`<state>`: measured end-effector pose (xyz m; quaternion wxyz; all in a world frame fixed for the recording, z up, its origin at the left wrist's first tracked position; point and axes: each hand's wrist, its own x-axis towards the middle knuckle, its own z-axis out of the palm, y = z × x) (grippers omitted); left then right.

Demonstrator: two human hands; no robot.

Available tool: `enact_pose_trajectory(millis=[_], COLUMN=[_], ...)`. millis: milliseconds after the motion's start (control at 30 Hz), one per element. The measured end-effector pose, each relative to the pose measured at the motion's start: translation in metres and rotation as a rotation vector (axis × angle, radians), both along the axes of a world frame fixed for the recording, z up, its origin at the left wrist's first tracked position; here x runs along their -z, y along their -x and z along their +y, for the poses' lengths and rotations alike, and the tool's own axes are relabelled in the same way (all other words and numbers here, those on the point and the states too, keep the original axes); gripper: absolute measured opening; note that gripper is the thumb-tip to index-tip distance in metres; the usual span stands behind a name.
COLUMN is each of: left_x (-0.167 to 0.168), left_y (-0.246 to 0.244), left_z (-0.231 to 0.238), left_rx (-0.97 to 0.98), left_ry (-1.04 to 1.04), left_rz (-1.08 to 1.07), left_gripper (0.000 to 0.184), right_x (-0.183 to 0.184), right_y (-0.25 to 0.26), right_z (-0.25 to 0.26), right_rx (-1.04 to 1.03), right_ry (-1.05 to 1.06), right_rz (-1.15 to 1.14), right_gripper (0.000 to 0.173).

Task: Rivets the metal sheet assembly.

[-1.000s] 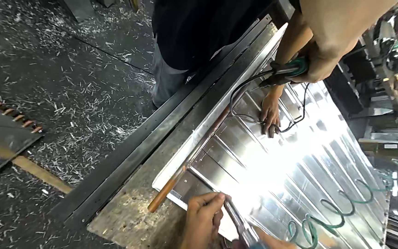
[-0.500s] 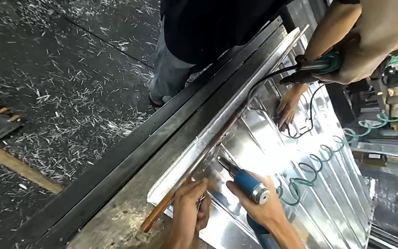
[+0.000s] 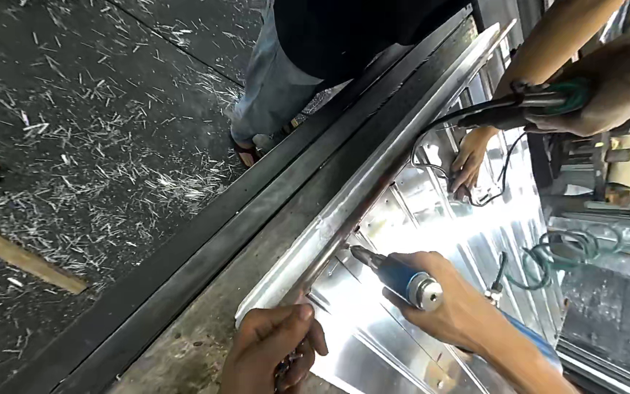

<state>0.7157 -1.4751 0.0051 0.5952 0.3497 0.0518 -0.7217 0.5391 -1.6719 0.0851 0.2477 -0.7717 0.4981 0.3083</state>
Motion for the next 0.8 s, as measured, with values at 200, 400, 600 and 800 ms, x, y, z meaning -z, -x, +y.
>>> enact_pose_trajectory(millis=[200, 400, 600, 800], left_x=[0.006, 0.008, -0.011, -0.032], left_y=[-0.022, -0.007, 0.019, 0.035], left_z=[0.025, 0.018, 0.010, 0.039], left_rx=[-0.039, -0.025, 0.106, 0.146], left_ry=[-0.040, -0.052, -0.086, -0.030], left_rz=[-0.077, -0.029, 0.006, -0.019], left_gripper=[0.041, 0.040, 0.043, 0.040], right_x=[0.011, 0.018, 0.027, -0.032], right_y=[0.005, 0.007, 0.015, 0.055], right_z=[-0.013, 0.016, 0.010, 0.080], right_rx=[0.082, -0.091, 0.238, 0.283], right_ry=[-0.067, 0.113, -0.011, 0.105], right_rz=[-0.053, -0.072, -0.139, -0.685], right_gripper=[0.026, 0.043, 0.012, 0.038])
